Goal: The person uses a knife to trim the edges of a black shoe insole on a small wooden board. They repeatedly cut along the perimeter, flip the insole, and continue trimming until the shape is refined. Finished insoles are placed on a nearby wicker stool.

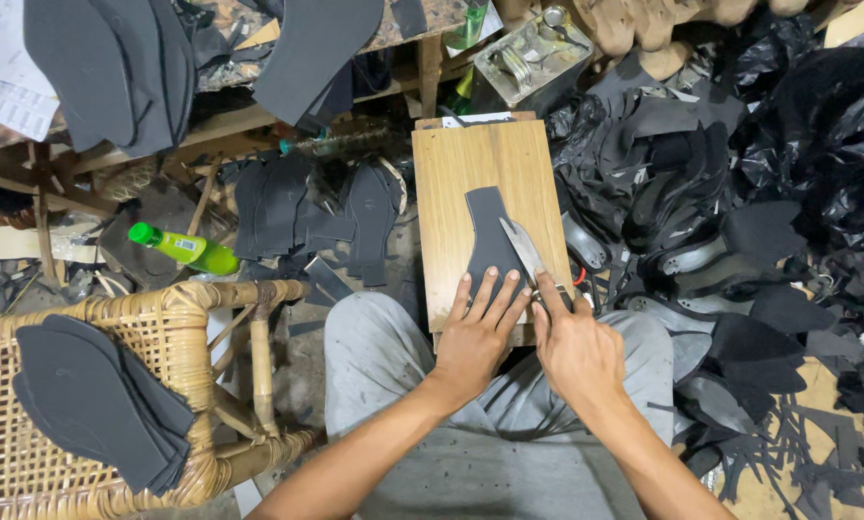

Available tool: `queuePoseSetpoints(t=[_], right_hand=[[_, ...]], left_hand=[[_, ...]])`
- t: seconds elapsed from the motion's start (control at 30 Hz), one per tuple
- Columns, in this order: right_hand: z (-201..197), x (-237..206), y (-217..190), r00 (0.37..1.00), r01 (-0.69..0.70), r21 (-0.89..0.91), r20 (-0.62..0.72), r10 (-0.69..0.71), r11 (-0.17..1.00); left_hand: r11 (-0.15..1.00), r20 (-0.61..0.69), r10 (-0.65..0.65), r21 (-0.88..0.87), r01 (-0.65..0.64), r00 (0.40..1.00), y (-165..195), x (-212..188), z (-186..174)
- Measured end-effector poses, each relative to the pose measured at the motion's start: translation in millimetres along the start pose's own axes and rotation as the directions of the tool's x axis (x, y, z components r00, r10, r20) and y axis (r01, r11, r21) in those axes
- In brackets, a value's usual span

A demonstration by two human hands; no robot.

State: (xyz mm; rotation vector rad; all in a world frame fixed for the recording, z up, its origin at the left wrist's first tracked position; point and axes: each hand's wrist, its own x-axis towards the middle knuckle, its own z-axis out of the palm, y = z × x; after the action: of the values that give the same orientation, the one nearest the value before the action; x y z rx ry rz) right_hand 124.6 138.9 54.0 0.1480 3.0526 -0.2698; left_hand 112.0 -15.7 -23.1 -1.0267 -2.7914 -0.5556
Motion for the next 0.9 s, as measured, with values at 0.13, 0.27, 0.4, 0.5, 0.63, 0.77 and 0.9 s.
queuePoseSetpoints(t=[0.13,0.27,0.4,0.5,0.63,0.77,0.9], right_hand=[[1.3,1.4,-1.4,0.997,0.034,0.033,-0.066,-0.032,0.999],[2.6,4.3,-3.5,0.999,0.011,0.015,-0.035,-0.01,1.0],[1.9,7.8,-6.0,0.999,0.019,0.019,-0.039,-0.019,1.0],[0.4,9.8,-8.2,0.998,0.026,0.031,-0.056,-0.024,0.999],[-0.7,11.1,-11.1,1.0,-0.007,0.033,-0.026,0.008,0.999],[-0.2,14.5,-12.7,1.0,-0.01,0.014,-0.018,0.011,1.0],[-0.1,17.4,-12.9,0.998,0.026,0.019,-0.064,-0.024,0.999]], left_hand=[[1.0,-0.042,0.002,-0.004,-0.002,0.999,-0.1,-0.6,1.6],[1.0,-0.014,-0.005,-0.028,0.005,1.0,-0.9,-0.9,3.2],[1.0,-0.082,-0.005,-0.019,0.003,0.997,-1.1,-0.7,6.1],[1.0,-0.119,-0.006,-0.027,0.003,0.993,-1.2,-0.8,7.9],[1.0,-0.113,-0.002,-0.019,0.0,0.994,-1.9,-1.8,9.3],[1.0,-0.106,0.0,-0.001,0.0,0.994,-2.9,-1.9,11.4],[1.0,-0.127,-0.009,0.018,0.011,0.992,-3.0,-1.6,13.9]])
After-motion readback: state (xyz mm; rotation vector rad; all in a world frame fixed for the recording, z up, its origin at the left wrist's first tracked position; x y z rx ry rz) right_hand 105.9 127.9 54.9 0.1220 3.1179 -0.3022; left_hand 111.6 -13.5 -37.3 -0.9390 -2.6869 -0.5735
